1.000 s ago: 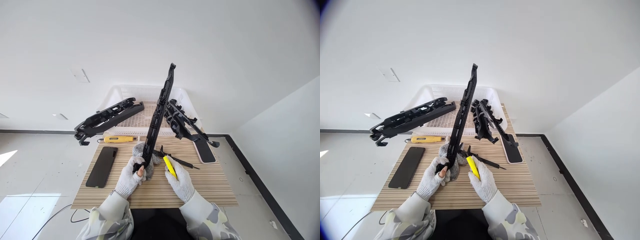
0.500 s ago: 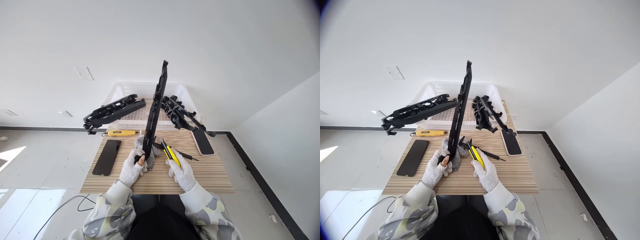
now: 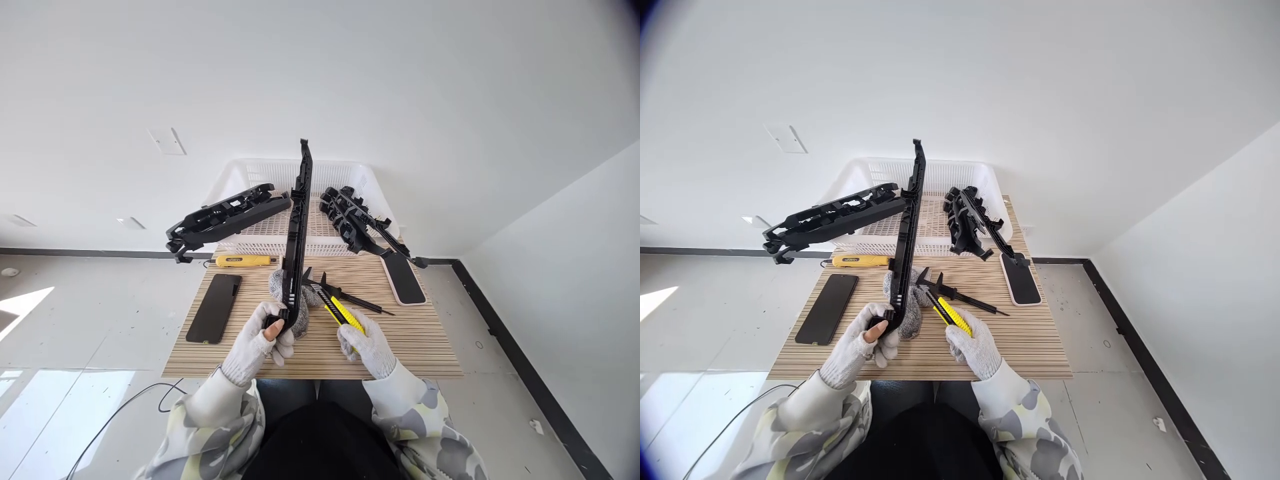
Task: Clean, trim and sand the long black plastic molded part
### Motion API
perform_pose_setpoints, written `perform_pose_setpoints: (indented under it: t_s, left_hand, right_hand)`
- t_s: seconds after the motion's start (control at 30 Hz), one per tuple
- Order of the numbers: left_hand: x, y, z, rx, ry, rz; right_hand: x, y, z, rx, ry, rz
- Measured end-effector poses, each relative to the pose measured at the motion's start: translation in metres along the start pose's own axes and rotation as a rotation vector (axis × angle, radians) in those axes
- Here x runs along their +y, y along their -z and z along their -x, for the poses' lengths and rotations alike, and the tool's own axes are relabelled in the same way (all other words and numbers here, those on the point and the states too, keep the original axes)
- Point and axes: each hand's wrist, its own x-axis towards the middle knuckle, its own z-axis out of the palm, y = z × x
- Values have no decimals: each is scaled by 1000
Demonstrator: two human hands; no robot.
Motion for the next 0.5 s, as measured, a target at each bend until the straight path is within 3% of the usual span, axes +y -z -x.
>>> perform_pose_setpoints:
  t_s: [0.2, 0.33, 0.5]
  left_hand:
    - [21, 0, -29, 81, -67, 16]
    - [19, -8, -53, 110, -116, 6]
    - [11, -12, -58, 128, -190, -13]
  right_hand:
    - [0, 5, -10, -14, 47, -6]
    - [-3, 7, -16, 0, 65, -34]
    - [-4, 9, -20, -7, 101, -24]
